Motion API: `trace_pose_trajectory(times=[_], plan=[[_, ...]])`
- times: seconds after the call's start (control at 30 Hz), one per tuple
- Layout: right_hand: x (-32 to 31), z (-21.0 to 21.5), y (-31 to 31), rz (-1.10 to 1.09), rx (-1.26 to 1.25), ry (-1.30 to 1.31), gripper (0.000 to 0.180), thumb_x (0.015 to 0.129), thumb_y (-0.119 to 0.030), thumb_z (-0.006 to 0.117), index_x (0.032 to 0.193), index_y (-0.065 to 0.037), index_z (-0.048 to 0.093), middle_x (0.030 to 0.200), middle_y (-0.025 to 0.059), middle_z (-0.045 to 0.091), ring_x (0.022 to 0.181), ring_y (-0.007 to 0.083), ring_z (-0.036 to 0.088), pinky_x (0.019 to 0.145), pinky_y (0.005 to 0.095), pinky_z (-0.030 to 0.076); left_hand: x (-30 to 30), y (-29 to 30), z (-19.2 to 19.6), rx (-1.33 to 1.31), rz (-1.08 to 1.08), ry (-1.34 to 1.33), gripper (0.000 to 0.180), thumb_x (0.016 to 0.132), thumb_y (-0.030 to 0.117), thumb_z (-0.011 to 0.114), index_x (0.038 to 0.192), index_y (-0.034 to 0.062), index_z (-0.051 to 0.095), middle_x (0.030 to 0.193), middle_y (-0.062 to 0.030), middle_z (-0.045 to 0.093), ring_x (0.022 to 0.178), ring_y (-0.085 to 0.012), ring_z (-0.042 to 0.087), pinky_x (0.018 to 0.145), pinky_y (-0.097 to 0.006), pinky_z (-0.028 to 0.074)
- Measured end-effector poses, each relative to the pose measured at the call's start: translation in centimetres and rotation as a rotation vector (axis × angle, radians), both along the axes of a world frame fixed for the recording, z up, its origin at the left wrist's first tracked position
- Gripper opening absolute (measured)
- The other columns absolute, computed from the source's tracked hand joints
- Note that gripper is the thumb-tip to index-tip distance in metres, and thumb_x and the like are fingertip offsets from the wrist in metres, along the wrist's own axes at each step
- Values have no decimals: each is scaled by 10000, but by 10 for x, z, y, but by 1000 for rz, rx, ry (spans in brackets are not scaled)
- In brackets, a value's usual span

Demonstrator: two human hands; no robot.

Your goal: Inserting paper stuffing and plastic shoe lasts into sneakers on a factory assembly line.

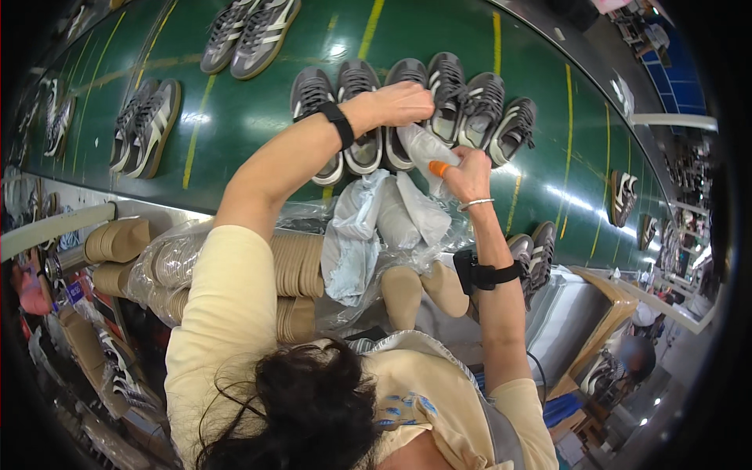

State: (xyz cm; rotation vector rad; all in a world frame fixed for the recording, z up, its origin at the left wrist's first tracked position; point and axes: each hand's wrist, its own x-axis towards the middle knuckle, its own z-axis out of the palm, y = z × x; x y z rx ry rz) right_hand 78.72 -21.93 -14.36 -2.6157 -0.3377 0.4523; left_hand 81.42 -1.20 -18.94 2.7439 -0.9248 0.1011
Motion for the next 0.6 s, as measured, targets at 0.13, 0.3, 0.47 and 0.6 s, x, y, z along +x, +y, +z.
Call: trace_pose_trajectory(times=[0.13,0.3,0.47,0.6], plan=[[1,-10,28,176,-176,-438,226,649,-168,639,756,30,625,755,245,650,764,420,646,686,474,513,7,7,-11,-27,-41,-89,113,717,107,627,748,-1,628,802,-152,607,748,-346,616,676,-400,518],[-2,-9,23,242,-322,-229,496,734,-462,704,877,10,655,817,251,658,768,409,655,679,460,522,8,3,-20,-164,-75,-202,196,726,155,695,723,-19,603,789,-155,613,787,-349,623,690,-416,511],[18,11,55,293,-512,-295,405,752,-424,679,807,-22,688,795,217,669,753,376,667,666,437,530,11,2,-17,-183,-52,-101,99,652,81,651,683,-8,622,749,-168,617,742,-358,628,658,-426,515],[21,1,84,449,-540,-394,250,751,-297,638,749,-54,699,786,155,684,741,362,670,683,415,542,11,9,-17,-271,94,-41,124,626,91,653,667,-22,626,747,-201,624,775,-373,630,660,-447,495]])
